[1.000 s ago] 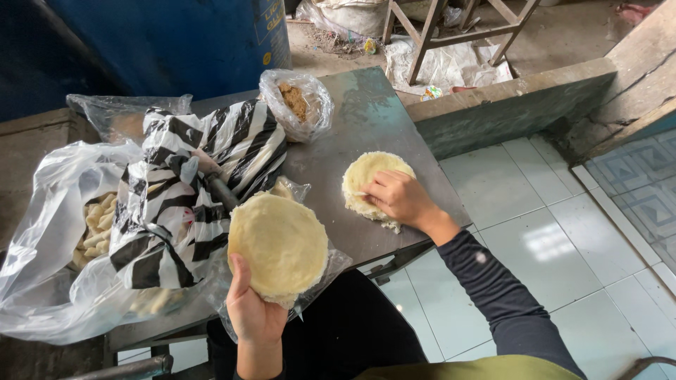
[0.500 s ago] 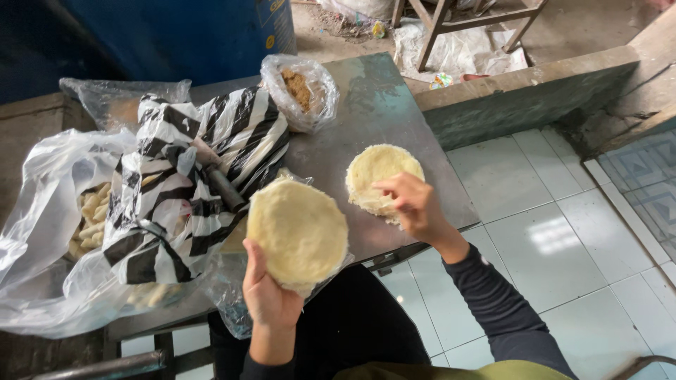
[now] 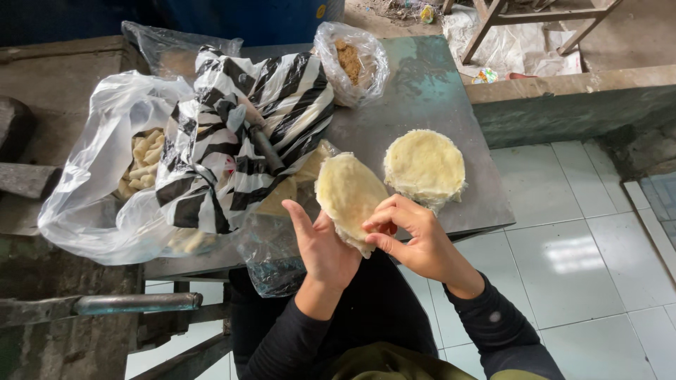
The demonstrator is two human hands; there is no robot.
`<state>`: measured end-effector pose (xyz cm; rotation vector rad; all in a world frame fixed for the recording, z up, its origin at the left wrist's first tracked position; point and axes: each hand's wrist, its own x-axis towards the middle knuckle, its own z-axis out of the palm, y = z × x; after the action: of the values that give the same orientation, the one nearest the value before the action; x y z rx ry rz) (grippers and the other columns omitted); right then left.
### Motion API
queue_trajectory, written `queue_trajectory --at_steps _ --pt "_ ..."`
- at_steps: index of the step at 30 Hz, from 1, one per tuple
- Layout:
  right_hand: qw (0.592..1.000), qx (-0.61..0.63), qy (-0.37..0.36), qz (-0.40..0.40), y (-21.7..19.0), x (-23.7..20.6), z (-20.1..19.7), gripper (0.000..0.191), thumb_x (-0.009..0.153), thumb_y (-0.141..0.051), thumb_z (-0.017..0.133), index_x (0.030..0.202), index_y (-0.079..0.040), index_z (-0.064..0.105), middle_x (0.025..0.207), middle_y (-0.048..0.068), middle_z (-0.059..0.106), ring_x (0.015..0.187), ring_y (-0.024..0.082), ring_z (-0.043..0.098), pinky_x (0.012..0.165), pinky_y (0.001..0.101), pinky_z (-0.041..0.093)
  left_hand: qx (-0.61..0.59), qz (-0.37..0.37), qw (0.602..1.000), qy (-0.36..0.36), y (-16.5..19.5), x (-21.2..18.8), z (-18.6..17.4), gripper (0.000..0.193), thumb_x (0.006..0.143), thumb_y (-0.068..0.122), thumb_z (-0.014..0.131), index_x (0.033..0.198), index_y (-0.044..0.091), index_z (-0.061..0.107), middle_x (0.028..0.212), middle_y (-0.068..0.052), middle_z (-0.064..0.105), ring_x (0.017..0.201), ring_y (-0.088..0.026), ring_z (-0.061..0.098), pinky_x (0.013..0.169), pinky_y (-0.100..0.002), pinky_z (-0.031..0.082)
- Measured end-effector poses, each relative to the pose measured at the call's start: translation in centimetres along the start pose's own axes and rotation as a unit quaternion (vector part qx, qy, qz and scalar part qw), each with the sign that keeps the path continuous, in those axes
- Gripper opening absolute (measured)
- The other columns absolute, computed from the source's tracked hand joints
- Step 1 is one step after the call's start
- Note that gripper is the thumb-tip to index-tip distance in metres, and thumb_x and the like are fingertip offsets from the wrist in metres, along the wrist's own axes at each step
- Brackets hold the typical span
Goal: The person sits at a metal table and stretches thin dough sheets by hand, pulling and spreading each piece over round dough bases, stacking the stretched sheets, and finally cutting through the stacked dough with a knife.
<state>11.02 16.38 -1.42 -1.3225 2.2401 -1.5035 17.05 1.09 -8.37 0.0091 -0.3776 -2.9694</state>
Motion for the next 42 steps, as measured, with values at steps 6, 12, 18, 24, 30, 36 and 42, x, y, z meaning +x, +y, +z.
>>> queue_trajectory --at_steps 6,12,18,24,30,36,42 --pt "0.997 0.065 0.014 0.032 0.7 0.0 1.2 0.010 0.094 -0.004 0.072 0.103 -0.002 0.071 0.097 0.003 0.069 0.084 0.009 0.063 0.077 0.0245 0.053 0.036 0.015 0.999 0.026 -0.6 -0.7 0.5 0.110 0.087 0.088 0.032 0.165 0.011 0.027 0.141 -0.003 0.050 0.127 -0.019 0.052 0.110 -0.037 0.042" --pt "0.956 0.241 0.001 0.169 2.1 0.1 1.2 0.011 0.103 -0.010 0.063 0.103 -0.001 0.069 0.091 -0.001 0.068 0.083 0.005 0.062 0.076 0.0234 0.052 0.204 0.046 0.978 0.004 -0.6 -1.1 0.1 0.073 0.096 0.023 0.069 0.155 0.010 0.029 0.136 -0.007 0.050 0.123 -0.018 0.053 0.102 -0.036 0.045" --pt "0.972 0.154 0.041 0.171 2.0 0.3 1.6 0.011 0.101 -0.012 0.065 0.104 -0.002 0.068 0.092 -0.002 0.068 0.085 0.004 0.062 0.077 0.0222 0.052 0.152 0.023 0.988 0.000 -1.0 -1.0 -0.2 0.068 0.089 -0.012 0.048 0.153 0.007 0.034 0.134 -0.008 0.055 0.122 -0.019 0.056 0.101 -0.035 0.047" --pt "0.991 0.113 0.020 0.064 -0.1 0.6 0.8 0.021 0.096 -0.016 0.073 0.112 -0.003 0.069 0.097 -0.002 0.066 0.084 0.006 0.056 0.079 0.0232 0.049 0.189 0.040 0.981 -0.010 -1.3 -1.3 0.0 0.072 0.091 -0.011 0.045 0.158 0.007 0.027 0.132 -0.009 0.055 0.121 -0.018 0.056 0.104 -0.033 0.047" --pt "0.996 0.042 -0.013 0.079 -1.4 1.9 0.4 0.023 0.085 -0.015 0.083 0.102 -0.003 0.074 0.092 -0.001 0.068 0.077 0.007 0.057 0.071 0.0234 0.048 0.346 0.075 0.935 -0.027 -1.6 -1.6 0.5 0.081 0.094 -0.008 0.038 0.167 0.010 0.007 0.122 -0.007 0.054 0.104 -0.013 0.053 0.091 -0.028 0.047" --pt "0.975 0.152 -0.027 0.156 -0.4 2.1 0.2 0.014 0.095 -0.013 0.073 0.102 0.000 0.074 0.087 -0.001 0.072 0.081 0.005 0.062 0.074 0.0233 0.053 0.424 0.113 0.897 -0.044 -1.9 -2.0 0.4 0.089 0.096 -0.011 0.042 0.166 0.011 -0.009 0.146 -0.007 0.044 0.124 -0.011 0.051 0.106 -0.025 0.045" --pt "0.940 0.271 -0.049 0.201 0.7 2.2 -0.1 0.012 0.099 -0.010 0.067 0.104 0.001 0.070 0.088 0.000 0.069 0.080 0.006 0.063 0.072 0.0233 0.052 0.208 0.054 0.970 -0.113 -1.2 -2.3 -0.1 0.084 0.097 -0.005 0.044 0.172 0.005 0.008 0.148 -0.010 0.043 0.125 -0.014 0.049 0.105 -0.028 0.042"
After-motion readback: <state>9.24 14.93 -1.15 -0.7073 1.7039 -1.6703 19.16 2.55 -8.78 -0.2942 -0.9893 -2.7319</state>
